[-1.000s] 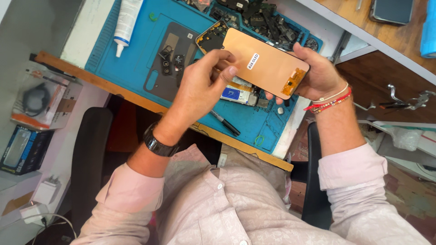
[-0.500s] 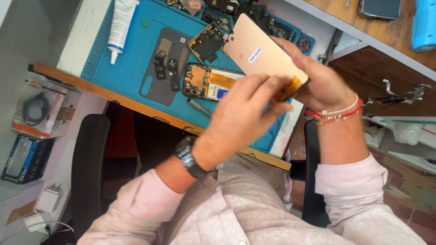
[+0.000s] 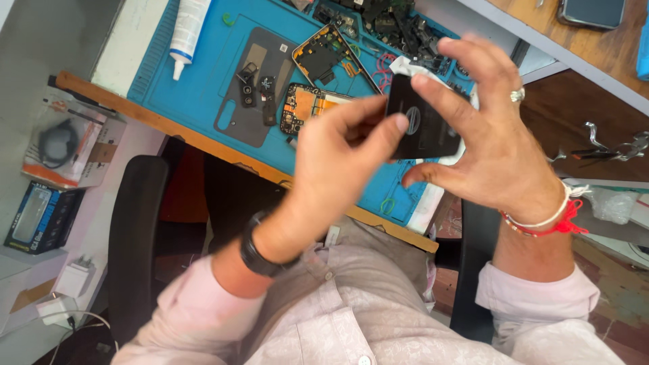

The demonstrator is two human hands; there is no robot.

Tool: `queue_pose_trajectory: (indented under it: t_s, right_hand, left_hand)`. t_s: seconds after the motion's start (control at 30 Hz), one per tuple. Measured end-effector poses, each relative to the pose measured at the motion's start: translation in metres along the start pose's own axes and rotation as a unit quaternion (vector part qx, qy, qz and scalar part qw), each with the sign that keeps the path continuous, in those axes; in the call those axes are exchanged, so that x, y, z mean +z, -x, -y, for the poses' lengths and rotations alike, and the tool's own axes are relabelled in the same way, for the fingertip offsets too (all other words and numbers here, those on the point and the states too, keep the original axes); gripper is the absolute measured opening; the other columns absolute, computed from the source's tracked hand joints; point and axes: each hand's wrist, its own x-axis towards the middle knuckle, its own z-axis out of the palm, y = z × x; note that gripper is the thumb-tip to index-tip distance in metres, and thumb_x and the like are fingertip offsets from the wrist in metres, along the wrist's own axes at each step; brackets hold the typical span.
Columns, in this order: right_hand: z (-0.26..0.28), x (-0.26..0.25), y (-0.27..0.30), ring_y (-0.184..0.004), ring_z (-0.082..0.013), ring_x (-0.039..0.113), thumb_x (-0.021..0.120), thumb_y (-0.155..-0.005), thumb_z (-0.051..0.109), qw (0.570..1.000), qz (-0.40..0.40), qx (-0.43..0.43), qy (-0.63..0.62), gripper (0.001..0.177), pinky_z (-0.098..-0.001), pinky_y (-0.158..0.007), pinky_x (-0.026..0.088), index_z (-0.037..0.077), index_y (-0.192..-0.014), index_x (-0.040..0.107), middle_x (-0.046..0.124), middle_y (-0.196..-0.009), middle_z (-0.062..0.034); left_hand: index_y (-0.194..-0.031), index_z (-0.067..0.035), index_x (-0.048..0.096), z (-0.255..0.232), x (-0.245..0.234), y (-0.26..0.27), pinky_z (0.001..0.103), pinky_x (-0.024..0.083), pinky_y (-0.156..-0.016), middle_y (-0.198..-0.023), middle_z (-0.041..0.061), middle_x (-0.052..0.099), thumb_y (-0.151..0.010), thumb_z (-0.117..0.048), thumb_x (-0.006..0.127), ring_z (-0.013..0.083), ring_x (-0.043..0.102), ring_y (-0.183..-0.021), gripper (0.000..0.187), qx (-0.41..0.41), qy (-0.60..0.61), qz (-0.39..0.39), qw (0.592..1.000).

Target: The person uses a screwdriver to pry open the back cover of a smartphone. They then remove the back cover and peel off a protective film from a new screen assembly.

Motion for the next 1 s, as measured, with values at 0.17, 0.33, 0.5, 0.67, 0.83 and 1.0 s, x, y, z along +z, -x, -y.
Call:
queue_pose_trajectory:
  t_s: [0.17, 0.33, 0.5, 0.67, 0.83, 1.0]
  right_hand:
    - [-0.010, 0.019, -0.002, -0.133, -0.0351, 0.057, 0.098, -0.082, 0.016, 1.000, -0.014, -0.015, 0.001, 0.077, -0.0402, -0.111, 0.053, 0.007, -0.146, 0.056, 0.047, -0.150, -0.0179]
    - [-0.018, 0.026, 0.002, -0.136, -0.0369, 0.056, 0.096, -0.073, 0.017, 0.998, -0.008, 0.019, -0.056, 0.066, -0.0442, -0.113, 0.052, 0.003, -0.129, 0.063, 0.049, -0.150, -0.0197]
    - [-0.023, 0.036, 0.017, -0.138, -0.0380, 0.056, 0.094, -0.073, 0.014, 0.997, -0.016, 0.055, -0.044, 0.062, -0.0448, -0.114, 0.051, 0.003, -0.127, 0.065, 0.051, -0.149, -0.0191]
    - [-0.029, 0.046, 0.040, -0.129, -0.0269, 0.062, 0.092, -0.084, 0.015, 0.984, -0.076, 0.140, -0.078, 0.057, -0.0390, -0.112, 0.051, 0.003, -0.132, 0.065, 0.054, -0.148, -0.0153]
    - [-0.038, 0.053, 0.051, -0.130, -0.0201, 0.059, 0.089, -0.093, 0.017, 0.963, -0.105, 0.167, -0.183, 0.054, -0.0310, -0.106, 0.054, 0.001, -0.137, 0.062, 0.052, -0.150, -0.0134]
    - [-0.038, 0.057, 0.051, -0.127, -0.0189, 0.061, 0.083, -0.097, 0.015, 0.923, -0.102, 0.166, -0.333, 0.051, -0.0319, -0.106, 0.054, -0.002, -0.138, 0.058, 0.051, -0.149, -0.0126]
  left_hand:
    - [-0.116, 0.009, 0.073, -0.002, -0.026, -0.040, 0.027, 0.062, -0.070, -0.096, 0.009, 0.076, -0.100, -0.017, 0.068, 0.0110, 0.071, -0.081, 0.031, -0.009, 0.062, 0.122, 0.991]
    - [-0.108, 0.010, 0.075, 0.005, -0.027, -0.062, 0.027, 0.062, -0.062, -0.087, 0.009, 0.075, -0.098, -0.022, 0.068, 0.0123, 0.072, -0.071, 0.034, -0.095, 0.034, 0.121, 0.988]
    - [-0.104, 0.005, 0.076, 0.011, -0.018, -0.069, 0.028, 0.060, -0.051, -0.078, 0.009, 0.073, -0.093, -0.026, 0.069, 0.0125, 0.066, -0.057, 0.034, -0.097, -0.119, 0.111, 0.982]
    - [-0.114, -0.009, 0.072, 0.013, -0.059, -0.086, 0.028, 0.058, -0.056, -0.084, 0.003, 0.079, -0.101, -0.025, 0.061, 0.0121, 0.070, -0.063, 0.023, 0.035, -0.297, 0.047, 0.953]
    - [-0.098, -0.004, 0.072, 0.025, -0.109, -0.080, 0.042, 0.058, -0.074, -0.089, 0.014, 0.069, -0.089, -0.004, 0.075, 0.0300, 0.070, -0.084, 0.009, 0.235, -0.500, 0.019, 0.833]
    - [-0.093, -0.005, 0.070, 0.044, -0.103, -0.073, 0.046, 0.057, -0.073, -0.094, 0.013, 0.067, -0.090, -0.009, 0.074, 0.0346, 0.068, -0.084, 0.007, 0.194, -0.541, 0.051, 0.816]
